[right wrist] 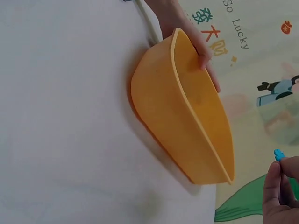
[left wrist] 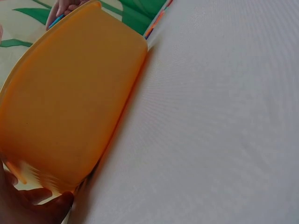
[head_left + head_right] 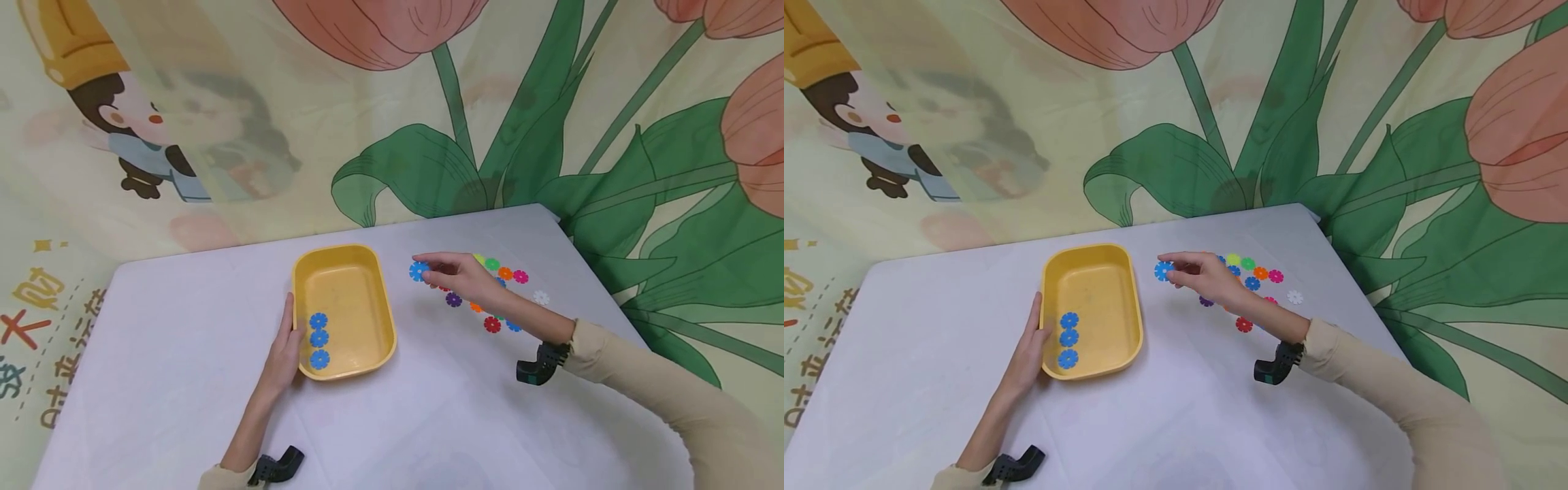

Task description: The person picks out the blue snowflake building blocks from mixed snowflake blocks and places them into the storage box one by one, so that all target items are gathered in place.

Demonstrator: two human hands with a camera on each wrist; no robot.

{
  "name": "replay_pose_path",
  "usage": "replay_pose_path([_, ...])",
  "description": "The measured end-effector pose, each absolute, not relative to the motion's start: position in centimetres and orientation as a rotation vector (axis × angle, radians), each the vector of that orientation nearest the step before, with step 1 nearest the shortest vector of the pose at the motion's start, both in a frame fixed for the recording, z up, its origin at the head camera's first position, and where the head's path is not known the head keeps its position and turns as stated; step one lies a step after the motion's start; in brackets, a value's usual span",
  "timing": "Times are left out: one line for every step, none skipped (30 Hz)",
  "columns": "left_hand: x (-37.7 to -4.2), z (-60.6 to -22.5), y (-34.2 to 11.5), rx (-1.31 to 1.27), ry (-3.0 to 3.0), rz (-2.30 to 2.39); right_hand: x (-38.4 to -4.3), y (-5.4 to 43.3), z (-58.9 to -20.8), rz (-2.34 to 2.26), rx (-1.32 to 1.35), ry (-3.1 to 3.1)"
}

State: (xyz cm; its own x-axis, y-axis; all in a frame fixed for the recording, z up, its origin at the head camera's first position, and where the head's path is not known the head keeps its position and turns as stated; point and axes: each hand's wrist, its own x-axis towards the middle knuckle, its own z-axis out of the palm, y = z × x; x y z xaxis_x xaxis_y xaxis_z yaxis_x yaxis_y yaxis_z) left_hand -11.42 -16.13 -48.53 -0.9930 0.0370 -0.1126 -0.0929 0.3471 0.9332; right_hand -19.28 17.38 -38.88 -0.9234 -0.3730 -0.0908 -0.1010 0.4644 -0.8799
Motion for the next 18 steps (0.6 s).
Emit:
replay_pose_path([-11.4, -48.6, -16.1, -0.049, 2.487, 1.729, -19.3, 17.0, -38.8, -1.437, -0.414, 2.431])
replay_pose_path([-11.4, -48.6, -16.2, -0.050, 2.486, 1.728, -19.3, 16.7, -38.7, -1.430, -0.428, 2.421])
replay_pose_path([-11.4, -48.6, -16.2, -0.048, 2.487, 1.728, -19.4, 16.3, -38.6, -1.422, -0.435, 2.413])
replay_pose_path([-11.4, -48.6, -16.2, -0.044, 2.487, 1.729, -19.5, 15.9, -38.6, -1.413, -0.437, 2.407])
replay_pose_path([-11.4, -48.5, -16.2, -0.042, 2.487, 1.728, -19.6, 15.4, -38.6, -1.408, -0.440, 2.399])
replay_pose_path([-11.4, -48.5, -16.2, -0.041, 2.488, 1.728, -19.7, 15.0, -38.6, -1.394, -0.447, 2.395])
replay_pose_path([-11.4, -48.4, -16.2, -0.043, 2.486, 1.729, -19.8, 14.5, -38.6, -1.386, -0.448, 2.386])
replay_pose_path([-11.4, -48.4, -16.2, -0.044, 2.483, 1.730, -20.0, 14.0, -38.7, -1.377, -0.454, 2.378])
replay_pose_path([-11.4, -48.3, -16.2, -0.040, 2.482, 1.732, -20.2, 13.5, -38.7, -1.372, -0.452, 2.369])
replay_pose_path([-11.4, -48.2, -16.2, -0.041, 2.482, 1.731, -20.4, 12.9, -38.8, -1.359, -0.460, 2.362])
replay_pose_path([-11.4, -48.2, -16.2, -0.043, 2.480, 1.730, -20.6, 12.4, -38.9, -1.345, -0.471, 2.356])
replay_pose_path([-11.4, -48.2, -16.3, -0.045, 2.477, 1.731, -20.8, 11.8, -39.0, -1.329, -0.491, 2.352])
replay_pose_path([-11.4, -48.2, -16.3, -0.046, 2.475, 1.732, -21.0, 11.3, -39.1, -1.314, -0.508, 2.350])
replay_pose_path([-11.4, -48.2, -16.3, -0.045, 2.476, 1.731, -21.3, 10.7, -39.2, -1.294, -0.531, 2.350])
replay_pose_path([-11.4, -48.3, -16.3, -0.043, 2.479, 1.731, -21.5, 10.2, -39.2, -1.268, -0.554, 2.354])
replay_pose_path([-11.4, -48.3, -16.3, -0.042, 2.482, 1.726, -21.6, 9.6, -39.3, -1.239, -0.579, 2.359])
replay_pose_path([-11.4, -48.4, -16.3, -0.041, 2.483, 1.725, -21.8, 9.1, -39.4, -1.215, -0.599, 2.362])
replay_pose_path([-11.5, -48.4, -16.3, -0.040, 2.485, 1.723, -22.0, 8.6, -39.5, -1.190, -0.624, 2.364])
